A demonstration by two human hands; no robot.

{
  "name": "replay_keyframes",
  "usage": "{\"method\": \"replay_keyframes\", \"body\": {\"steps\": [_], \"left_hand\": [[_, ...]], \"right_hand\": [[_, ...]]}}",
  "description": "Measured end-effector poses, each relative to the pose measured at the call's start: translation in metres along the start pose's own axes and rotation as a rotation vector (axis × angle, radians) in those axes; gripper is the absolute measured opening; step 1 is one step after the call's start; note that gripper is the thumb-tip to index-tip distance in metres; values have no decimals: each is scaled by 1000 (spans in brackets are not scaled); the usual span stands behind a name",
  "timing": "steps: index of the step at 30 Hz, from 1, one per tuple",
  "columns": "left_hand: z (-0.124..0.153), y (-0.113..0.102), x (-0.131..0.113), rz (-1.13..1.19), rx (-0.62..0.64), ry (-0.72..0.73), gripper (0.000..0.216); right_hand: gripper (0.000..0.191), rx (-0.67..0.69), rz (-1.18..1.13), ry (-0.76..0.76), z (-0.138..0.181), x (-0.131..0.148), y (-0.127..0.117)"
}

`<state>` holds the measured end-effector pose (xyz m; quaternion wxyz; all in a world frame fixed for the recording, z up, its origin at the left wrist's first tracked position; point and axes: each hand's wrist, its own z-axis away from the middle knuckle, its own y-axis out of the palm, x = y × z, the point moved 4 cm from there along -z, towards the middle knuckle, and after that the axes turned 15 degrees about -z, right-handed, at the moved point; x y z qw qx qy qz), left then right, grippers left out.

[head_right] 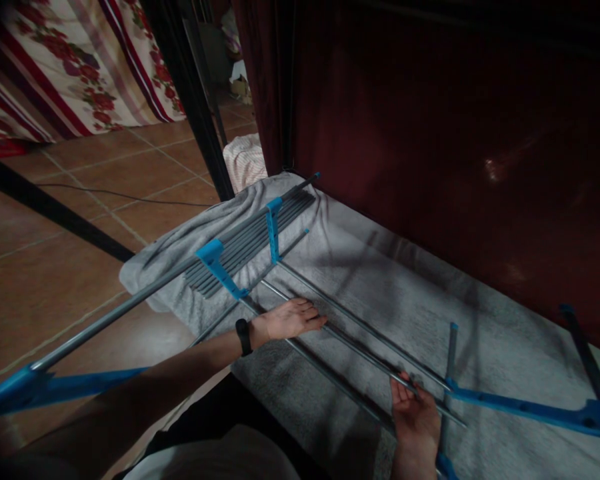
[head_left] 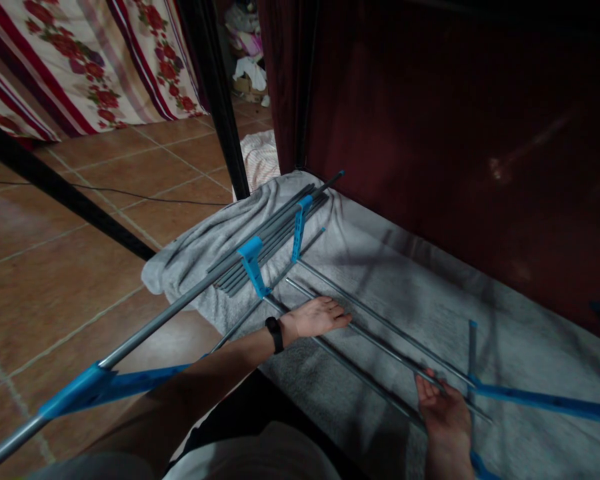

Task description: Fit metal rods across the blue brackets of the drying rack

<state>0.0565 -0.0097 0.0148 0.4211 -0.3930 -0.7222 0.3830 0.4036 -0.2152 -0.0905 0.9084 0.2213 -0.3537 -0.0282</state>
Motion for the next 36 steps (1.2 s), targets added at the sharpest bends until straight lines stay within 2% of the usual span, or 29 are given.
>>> {"method": "replay_keyframes", "body": {"steps": [8, 15, 21, 28, 36], "left_hand": [[1, -1, 2, 34, 23, 14, 30], [-1, 6, 2, 97, 162, 5, 28], [1, 17, 6, 150, 197, -76, 32], [-1, 23, 14, 232, 203, -171, 23], [6, 39, 31, 289, 250, -301, 28]], "right_hand": [[19, 69, 25, -34, 0, 0, 0], [10, 27, -38, -39, 12, -6, 10], [10, 101, -128, -93, 24, -10, 18], [7, 125, -146, -143, 28, -16, 24], [5, 138, -219, -215, 39, -15, 32]]}}
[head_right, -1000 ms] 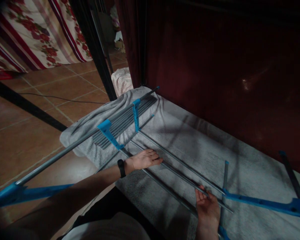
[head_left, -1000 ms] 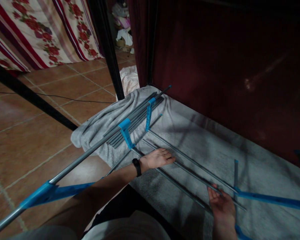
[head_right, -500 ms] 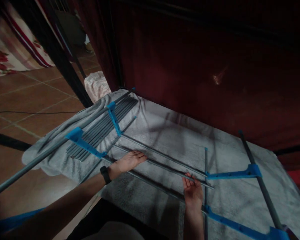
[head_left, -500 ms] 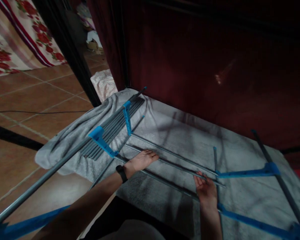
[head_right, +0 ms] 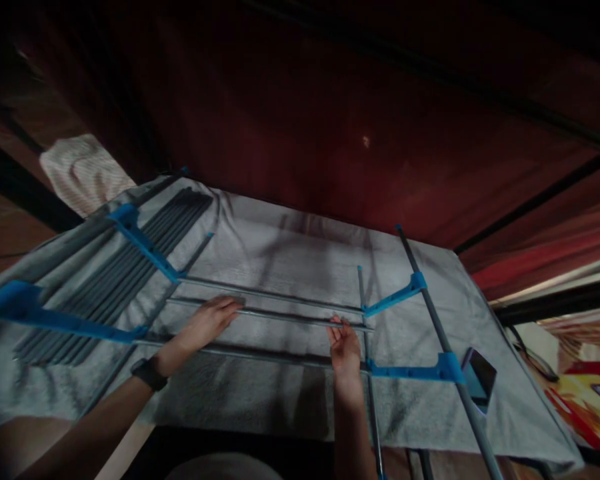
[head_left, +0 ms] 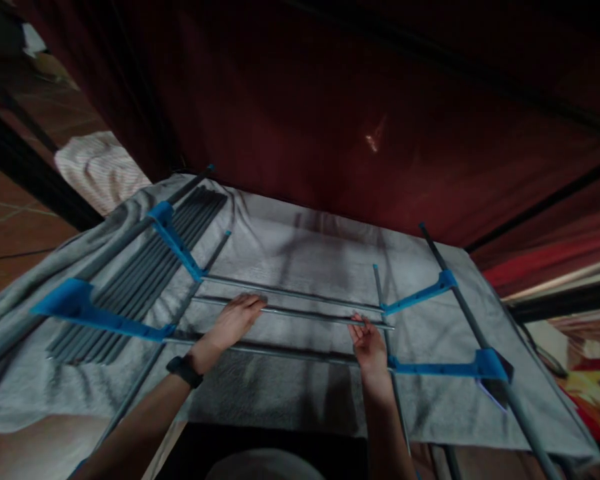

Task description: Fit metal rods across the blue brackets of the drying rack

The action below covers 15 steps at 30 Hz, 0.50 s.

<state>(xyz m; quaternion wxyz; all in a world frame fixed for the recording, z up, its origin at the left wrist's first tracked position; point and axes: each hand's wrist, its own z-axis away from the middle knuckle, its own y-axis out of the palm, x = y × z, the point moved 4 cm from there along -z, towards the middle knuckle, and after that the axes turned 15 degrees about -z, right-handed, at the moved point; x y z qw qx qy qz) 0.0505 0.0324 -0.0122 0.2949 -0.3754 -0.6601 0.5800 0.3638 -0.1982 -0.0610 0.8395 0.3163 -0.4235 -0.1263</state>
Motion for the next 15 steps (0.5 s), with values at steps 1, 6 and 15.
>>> {"method": "replay_keyframes", "body": {"steps": [1, 6, 15], "left_hand": [[0, 1, 3, 19, -5, -13, 28], [-3, 5, 13, 137, -41, -14, 26], [-5, 9, 17, 126, -22, -27, 28]], "right_hand": [[5, 3, -8, -8, 1, 2, 0], [11, 22, -56, -47, 7, 15, -5], [15, -73, -21, -12, -2, 18, -10]]}}
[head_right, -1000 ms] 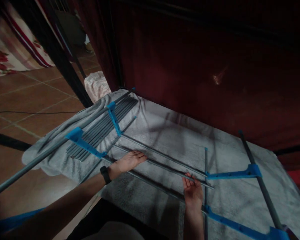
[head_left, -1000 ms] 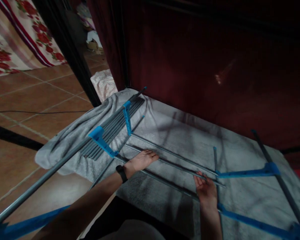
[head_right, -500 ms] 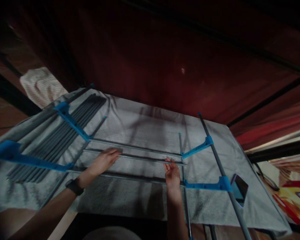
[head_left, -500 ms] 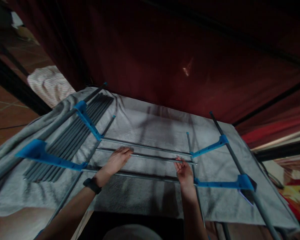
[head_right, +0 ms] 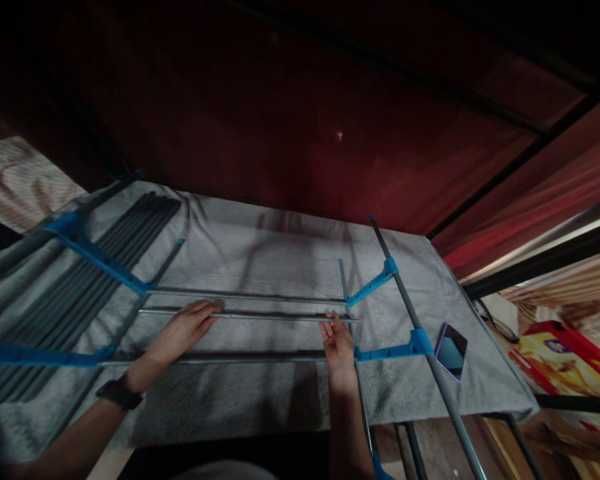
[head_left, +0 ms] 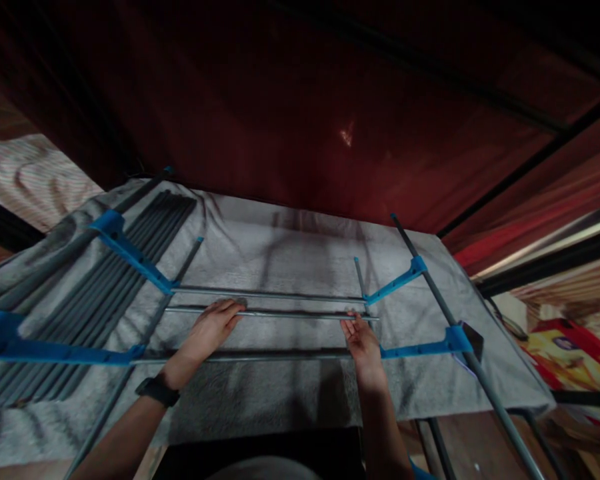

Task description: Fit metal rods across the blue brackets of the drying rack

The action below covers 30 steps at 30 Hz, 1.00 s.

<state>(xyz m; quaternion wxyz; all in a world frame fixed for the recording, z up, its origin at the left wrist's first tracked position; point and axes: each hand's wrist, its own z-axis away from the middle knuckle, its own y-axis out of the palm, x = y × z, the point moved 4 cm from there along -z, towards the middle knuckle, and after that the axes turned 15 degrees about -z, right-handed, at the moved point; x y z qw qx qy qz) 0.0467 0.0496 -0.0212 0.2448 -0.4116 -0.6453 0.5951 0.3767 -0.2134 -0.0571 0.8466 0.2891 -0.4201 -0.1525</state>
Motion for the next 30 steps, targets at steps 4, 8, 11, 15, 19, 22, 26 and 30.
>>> {"method": "replay_keyframes", "body": {"steps": [4, 8, 11, 15, 19, 22, 26, 30], "left_hand": [[0, -2, -2, -78, 6, -43, 32], [-2, -2, -5, -88, 20, -72, 31], [-2, -1, -4, -84, 30, -80, 31], [-2, 1, -1, -55, 26, -65, 32], [-2, 1, 3, -16, 9, -50, 31], [-2, 2, 5, -9, 4, -34, 31], [-2, 3, 4, 5, -12, -8, 30], [-2, 3, 4, 37, -18, 2, 27]], "right_hand": [[10, -27, 19, 35, 0, -1, 3], [7, -31, 31, 34, 2, -2, 5], [7, -28, 40, 32, 1, -3, 5], [7, -15, 47, 45, 0, -3, 6], [9, -12, 55, 33, 0, -3, 6], [13, -13, 69, 25, -2, -2, 5], [15, -5, 62, 43, -6, -3, 3], [13, -39, 55, 46, -6, -3, 2]]}}
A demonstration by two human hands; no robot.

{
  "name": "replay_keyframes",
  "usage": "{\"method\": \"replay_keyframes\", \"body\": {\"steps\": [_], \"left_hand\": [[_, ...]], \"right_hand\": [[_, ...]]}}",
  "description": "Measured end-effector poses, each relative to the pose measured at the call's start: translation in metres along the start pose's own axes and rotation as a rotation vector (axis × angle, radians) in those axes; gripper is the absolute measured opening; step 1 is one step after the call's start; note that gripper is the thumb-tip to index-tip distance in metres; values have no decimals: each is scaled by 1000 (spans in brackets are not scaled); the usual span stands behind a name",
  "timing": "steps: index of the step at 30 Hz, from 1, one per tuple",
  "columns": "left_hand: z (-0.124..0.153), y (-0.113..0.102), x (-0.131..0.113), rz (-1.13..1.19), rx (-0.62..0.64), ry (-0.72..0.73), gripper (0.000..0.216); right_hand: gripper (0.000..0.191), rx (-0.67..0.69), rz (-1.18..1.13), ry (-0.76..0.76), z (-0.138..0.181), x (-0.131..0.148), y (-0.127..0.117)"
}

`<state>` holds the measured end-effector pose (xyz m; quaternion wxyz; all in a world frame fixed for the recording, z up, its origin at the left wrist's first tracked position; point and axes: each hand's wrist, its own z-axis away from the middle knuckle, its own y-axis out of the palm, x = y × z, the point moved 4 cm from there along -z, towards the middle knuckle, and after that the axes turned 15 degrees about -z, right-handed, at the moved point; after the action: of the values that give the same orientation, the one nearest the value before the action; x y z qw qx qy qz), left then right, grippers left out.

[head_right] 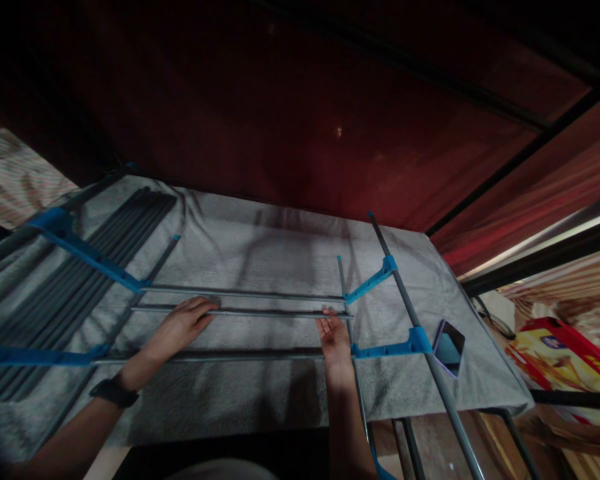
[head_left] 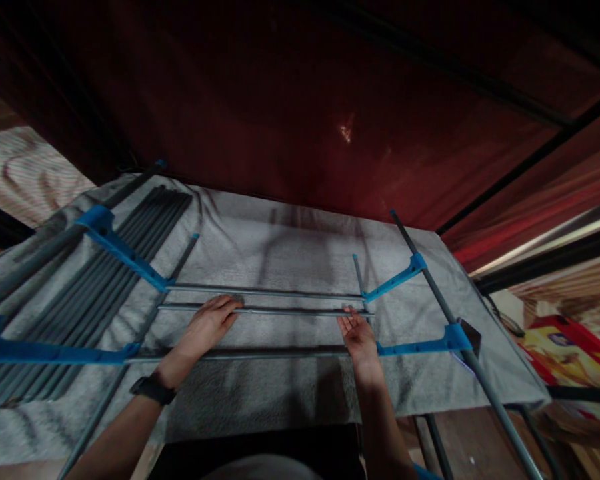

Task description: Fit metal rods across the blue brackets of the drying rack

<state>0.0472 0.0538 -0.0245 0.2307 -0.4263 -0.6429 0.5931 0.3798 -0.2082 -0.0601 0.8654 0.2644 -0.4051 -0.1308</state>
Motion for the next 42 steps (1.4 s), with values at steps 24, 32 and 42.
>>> {"method": "replay_keyframes", "body": {"steps": [24, 32, 42], "left_hand": [[-1, -4, 0, -4, 25, -37, 16], [-2, -2, 0, 10, 13, -44, 19], [-1, -2, 0, 34, 13, -55, 19]], "right_hand": [[13, 31, 7, -4, -1, -1, 1], [12, 78, 18, -31, 5, 1, 4], [13, 68, 19, -19, 6, 2, 5]]}}
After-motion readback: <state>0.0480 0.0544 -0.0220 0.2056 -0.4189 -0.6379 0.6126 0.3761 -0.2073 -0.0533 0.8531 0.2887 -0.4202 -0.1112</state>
